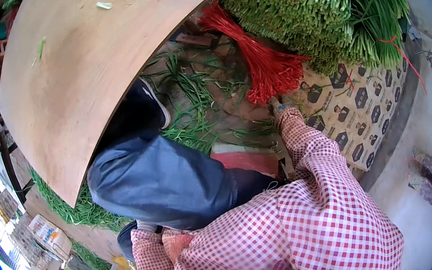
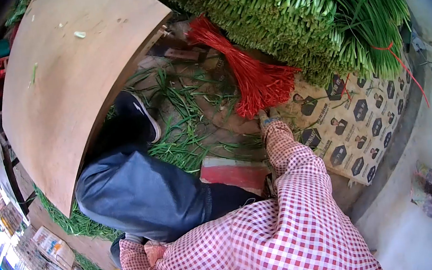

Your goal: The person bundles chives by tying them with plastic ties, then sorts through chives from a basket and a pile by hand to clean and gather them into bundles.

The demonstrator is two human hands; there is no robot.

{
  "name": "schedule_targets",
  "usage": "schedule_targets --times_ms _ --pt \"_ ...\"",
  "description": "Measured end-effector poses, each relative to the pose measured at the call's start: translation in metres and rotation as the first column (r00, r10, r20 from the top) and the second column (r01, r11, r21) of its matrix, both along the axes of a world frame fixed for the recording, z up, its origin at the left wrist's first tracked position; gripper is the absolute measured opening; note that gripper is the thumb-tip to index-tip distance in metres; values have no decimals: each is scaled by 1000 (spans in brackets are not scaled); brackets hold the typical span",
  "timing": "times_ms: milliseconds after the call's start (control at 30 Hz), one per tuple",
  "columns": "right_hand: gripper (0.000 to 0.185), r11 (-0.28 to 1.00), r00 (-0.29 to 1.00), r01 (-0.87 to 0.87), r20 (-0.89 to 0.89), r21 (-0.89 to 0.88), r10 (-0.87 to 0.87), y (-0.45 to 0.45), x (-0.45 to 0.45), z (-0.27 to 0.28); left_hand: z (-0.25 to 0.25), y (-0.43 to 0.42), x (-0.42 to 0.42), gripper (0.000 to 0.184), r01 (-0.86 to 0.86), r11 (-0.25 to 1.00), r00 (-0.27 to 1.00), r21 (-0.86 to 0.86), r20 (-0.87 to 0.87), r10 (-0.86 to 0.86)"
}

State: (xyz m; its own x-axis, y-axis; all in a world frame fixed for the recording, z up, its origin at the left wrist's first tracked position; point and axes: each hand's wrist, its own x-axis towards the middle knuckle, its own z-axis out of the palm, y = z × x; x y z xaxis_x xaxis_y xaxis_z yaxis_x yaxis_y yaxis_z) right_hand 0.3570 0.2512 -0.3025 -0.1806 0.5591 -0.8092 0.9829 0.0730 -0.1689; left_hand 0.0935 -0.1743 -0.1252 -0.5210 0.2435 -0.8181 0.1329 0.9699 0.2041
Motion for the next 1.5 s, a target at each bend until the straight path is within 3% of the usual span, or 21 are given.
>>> schedule_targets --times_ms 233,267,333,367,433,467,500,600,700,767,833,933,1033,1067,1100,1167,1200,1300,1433,1467,1500 --pt "36 986 985 -167 42 -22 168 -24 54 30 -11 -14 17 45 -35 993 999 115 2 35" --pt "36 977 976 -212 47 -34 214 -30 65 39 -19 -22 19 46 -106 980 994 168 48 100" --pt "36 942 940 -331 60 -59 335 -36 84 51 -49 -50 20 46 -575 745 803 338 408 434" --pt "36 910 908 -406 71 -84 412 -37 91 60 -54 -55 23 47 -672 648 725 358 499 475" --pt "36 826 822 -543 106 -153 560 -32 93 83 23 5 28 48 -229 923 972 308 117 202" --pt "36 775 767 -599 133 -203 628 -27 89 93 70 27 30 49 18 996 999 93 -36 -14" --pt "36 712 697 -654 161 -255 699 -21 78 108 64 15 35 41 80 986 981 143 -186 -53" --pt "35 515 469 -791 213 -330 857 -2 12 164 73 16 42 39 80 995 980 58 -185 -68" --pt "35 420 423 -906 90 51 902 -11 -98 244 78 15 46 40 63 996 988 69 -146 -52" --pt "26 393 331 -809 -214 438 919 -19 -175 285 79 6 52 37 32 982 977 185 -213 8" --pt "25 234 71 -715 -265 658 962 -15 -259 305 75 -3 54 40 -25 967 962 255 -256 92" --pt "27 123 30 -603 -132 788 991 -27 -386 333 94 -9 57 46 -146 938 946 314 -232 225" --pt "25 177 102 -610 -145 772 984 -50 -488 346 93 -25 66 42 -217 921 898 324 -304 318" --pt "26 75 30 -558 -70 826 997 -51 -514 340 91 -31 69 42 -250 913 888 323 -300 349" --pt "28 122 78 -619 -94 776 993 -39 -569 307 93 -34 72 42 -271 908 885 318 -290 366" --pt "38 117 179 -627 -3 770 984 -51 -605 313 101 -41 77 42 -414 863 839 289 -246 485" --pt "47 283 268 -599 -146 749 952 -42 -614 300 102 -44 80 42 -428 859 835 280 -241 494" --pt "55 373 389 -529 -172 762 905 -47 -597 281 105 -52 91 39 -488 842 814 229 -227 534" --pt "42 352 -51 -349 -393 869 918 -80 -507 268 102 -56 108 39 -504 822 792 265 -239 562" --pt "54 111 -285 -346 -217 932 934 -78 -492 249 98 -56 113 38 -486 820 780 302 -274 563" --pt "65 57 -170 -515 -167 855 971 -103 -457 273 94 -55 118 38 -472 814 762 338 -308 570"
